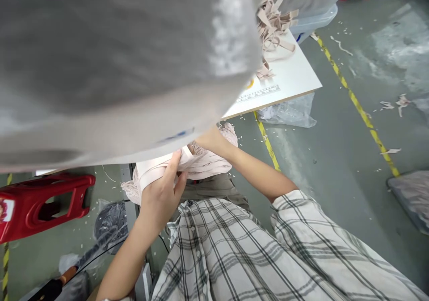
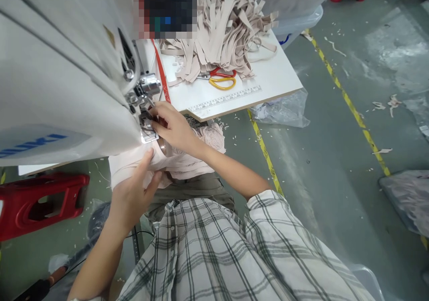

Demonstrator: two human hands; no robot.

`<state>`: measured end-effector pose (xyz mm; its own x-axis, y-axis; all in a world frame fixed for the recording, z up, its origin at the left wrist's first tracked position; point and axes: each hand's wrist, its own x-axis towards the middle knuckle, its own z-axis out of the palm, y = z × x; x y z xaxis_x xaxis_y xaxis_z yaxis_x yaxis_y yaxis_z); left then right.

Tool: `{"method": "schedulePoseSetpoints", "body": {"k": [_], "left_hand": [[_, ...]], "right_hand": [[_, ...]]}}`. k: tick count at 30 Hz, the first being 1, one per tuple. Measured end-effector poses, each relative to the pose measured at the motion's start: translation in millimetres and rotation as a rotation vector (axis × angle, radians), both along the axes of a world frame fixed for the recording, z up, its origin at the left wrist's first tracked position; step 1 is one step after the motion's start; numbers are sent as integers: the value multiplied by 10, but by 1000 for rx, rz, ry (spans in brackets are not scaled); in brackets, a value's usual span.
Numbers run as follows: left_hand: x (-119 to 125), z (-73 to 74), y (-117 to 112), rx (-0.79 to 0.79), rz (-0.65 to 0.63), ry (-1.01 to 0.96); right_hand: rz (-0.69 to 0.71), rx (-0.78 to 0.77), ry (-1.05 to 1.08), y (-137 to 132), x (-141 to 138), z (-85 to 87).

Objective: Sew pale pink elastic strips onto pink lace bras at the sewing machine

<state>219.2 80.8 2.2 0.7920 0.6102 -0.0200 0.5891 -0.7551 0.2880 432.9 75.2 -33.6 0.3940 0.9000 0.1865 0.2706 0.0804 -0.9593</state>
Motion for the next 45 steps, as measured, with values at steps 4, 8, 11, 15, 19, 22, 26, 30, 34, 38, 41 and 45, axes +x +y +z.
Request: {"method": "schedulePoseSetpoints", "body": {"k": [4,8,11,15,19,22,26,30,34,38,41,45], "left_hand": [[-44,35,-20,23,15,-7],[-38,70,-50,10,9,19],[-44,75,-50,35,22,8],[-57,62,-42,74,8,-15],[-26,53,-45,90,-21,-27],[7,52,-48,99,-46,-40],[45,67,-55,78,-45,-32],[79,96,-50,61,-43,-33],[90,96,-42,48,-57,-57],[67,42,-54,60,-37,-103],[39,-6,-48,92,34,-166],[35,-73,-70,93,102,-123]], "right_hand": [[-114,68,-60,-72,-67,-72],[-186,95,10,-161,-71,-182],[-157,103,36,-202,-39,-221],[-140,94,20,-234,-10,-191],[-133,115,53,-273,-20,-153],[-125,102,70,-313,-34,-145],[-107,74,92,-381,-54,-157],[-75,47,200,-471,-85,-183],[-59,26,252,-574,-117,-196],[-40,12,336,-630,-165,-215],[-36,20,373,-625,-199,-219],[-42,42,310,-643,-233,-171]]}}
